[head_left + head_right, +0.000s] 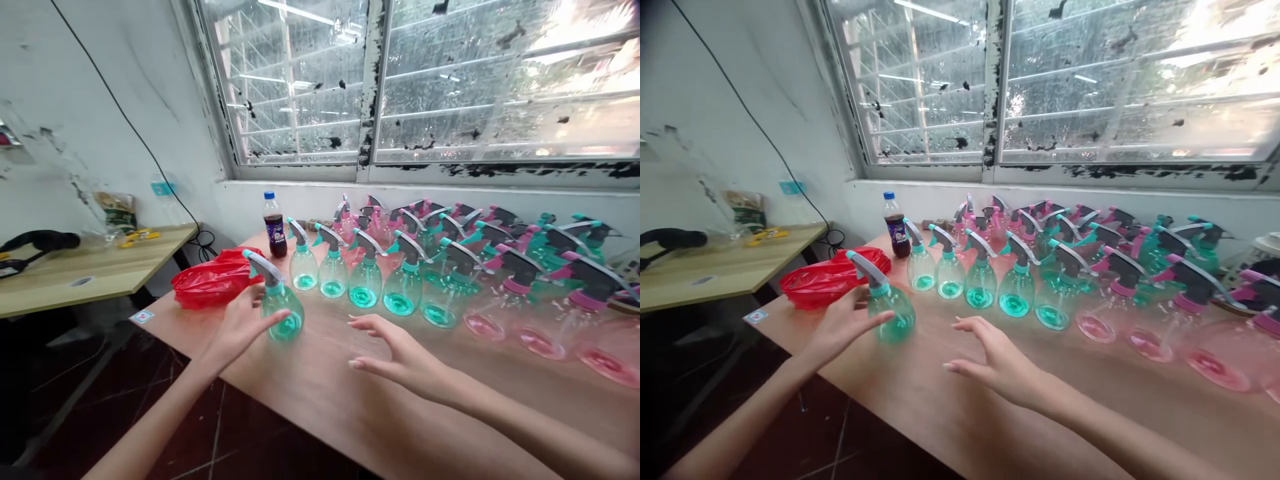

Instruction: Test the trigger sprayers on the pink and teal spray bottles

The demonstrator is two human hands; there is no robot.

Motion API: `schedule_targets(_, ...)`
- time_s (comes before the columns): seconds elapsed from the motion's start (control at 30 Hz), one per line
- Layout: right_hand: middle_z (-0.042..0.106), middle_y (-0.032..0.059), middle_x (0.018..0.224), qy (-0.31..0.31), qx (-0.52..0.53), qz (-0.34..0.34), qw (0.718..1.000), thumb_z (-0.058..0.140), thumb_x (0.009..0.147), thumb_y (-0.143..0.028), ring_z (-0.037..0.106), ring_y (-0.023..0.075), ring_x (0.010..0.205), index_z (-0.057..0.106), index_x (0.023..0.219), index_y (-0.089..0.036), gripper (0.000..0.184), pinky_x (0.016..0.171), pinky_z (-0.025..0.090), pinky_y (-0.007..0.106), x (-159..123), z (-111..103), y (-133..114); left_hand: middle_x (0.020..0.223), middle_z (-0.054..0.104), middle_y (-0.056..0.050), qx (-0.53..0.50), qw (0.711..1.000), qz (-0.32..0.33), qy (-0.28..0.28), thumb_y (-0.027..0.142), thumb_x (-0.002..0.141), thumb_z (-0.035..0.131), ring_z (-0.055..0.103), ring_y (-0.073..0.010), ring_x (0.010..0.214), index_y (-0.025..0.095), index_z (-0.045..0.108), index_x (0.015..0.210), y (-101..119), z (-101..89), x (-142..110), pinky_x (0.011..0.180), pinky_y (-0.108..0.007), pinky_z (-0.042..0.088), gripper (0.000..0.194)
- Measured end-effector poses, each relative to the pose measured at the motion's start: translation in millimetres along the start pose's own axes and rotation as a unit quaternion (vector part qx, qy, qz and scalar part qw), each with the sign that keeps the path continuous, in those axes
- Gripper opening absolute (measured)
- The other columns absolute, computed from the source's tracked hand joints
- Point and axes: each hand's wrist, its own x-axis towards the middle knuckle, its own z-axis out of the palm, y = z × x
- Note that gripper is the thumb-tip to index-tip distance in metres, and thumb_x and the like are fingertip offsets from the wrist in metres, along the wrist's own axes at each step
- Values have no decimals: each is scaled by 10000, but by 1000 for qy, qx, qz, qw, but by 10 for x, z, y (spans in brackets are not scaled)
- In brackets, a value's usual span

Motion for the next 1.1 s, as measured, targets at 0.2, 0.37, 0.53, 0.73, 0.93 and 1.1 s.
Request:
schedule_targets(0.2,614,113,1292,9,7,80,997,657,850,-499,588,303,1201,565,1225,-237,467,1027,480,535,-208,-71,177,1124,697,-97,84,994,-2,66,469,794,733,661,-322,1044,196,623,1122,7,-345,718,922,-428,492,441)
schedule_targets(0.37,611,133,1274,-4,27,146,989,644,845,-529,604,310,1165,568,1205,-216,483,991,508,516,-301,-41,337,1140,670,-147,121,991,-14,64,393,841,732,599,-355,1131,108,609,1168,-54,-280,1371,971,-455,449,451)
schedule_targets(0.53,614,129,1264,-15,38,166,985,637,841,-539,603,303,1161,574,1207,-214,493,1008,493,493,-329,-41,440,1233,596,-99,126,992,-19,-9,309,964,622,635,-253,1026,160,576,1242,-261,55,1647,849,-444,540,318)
schedule_targets(0.73,589,103,1304,-34,34,192,980,606,861,-546,575,281,1194,558,1238,-236,491,1054,450,476,-342,-93,543,1241,591,-100,118,989,-6,-85,301,968,617,636,-248,1020,163,570,1250,-436,236,1625,841,-442,544,318)
schedule_targets(0.93,596,96,1300,-35,34,191,980,601,854,-543,583,279,1180,566,1226,-238,482,1041,460,460,-325,-104,539,1225,614,-114,122,991,-15,-59,315,927,665,623,-271,1065,148,576,1246,-366,157,1420,894,-427,516,371)
schedule_targets(1.1,597,114,1291,-33,29,202,978,599,845,-553,598,282,1148,567,1225,-231,499,1019,473,465,-334,-139,481,1256,631,-107,139,990,-15,13,352,959,546,588,-282,1157,176,528,1326,-34,112,1027,946,-364,457,407)
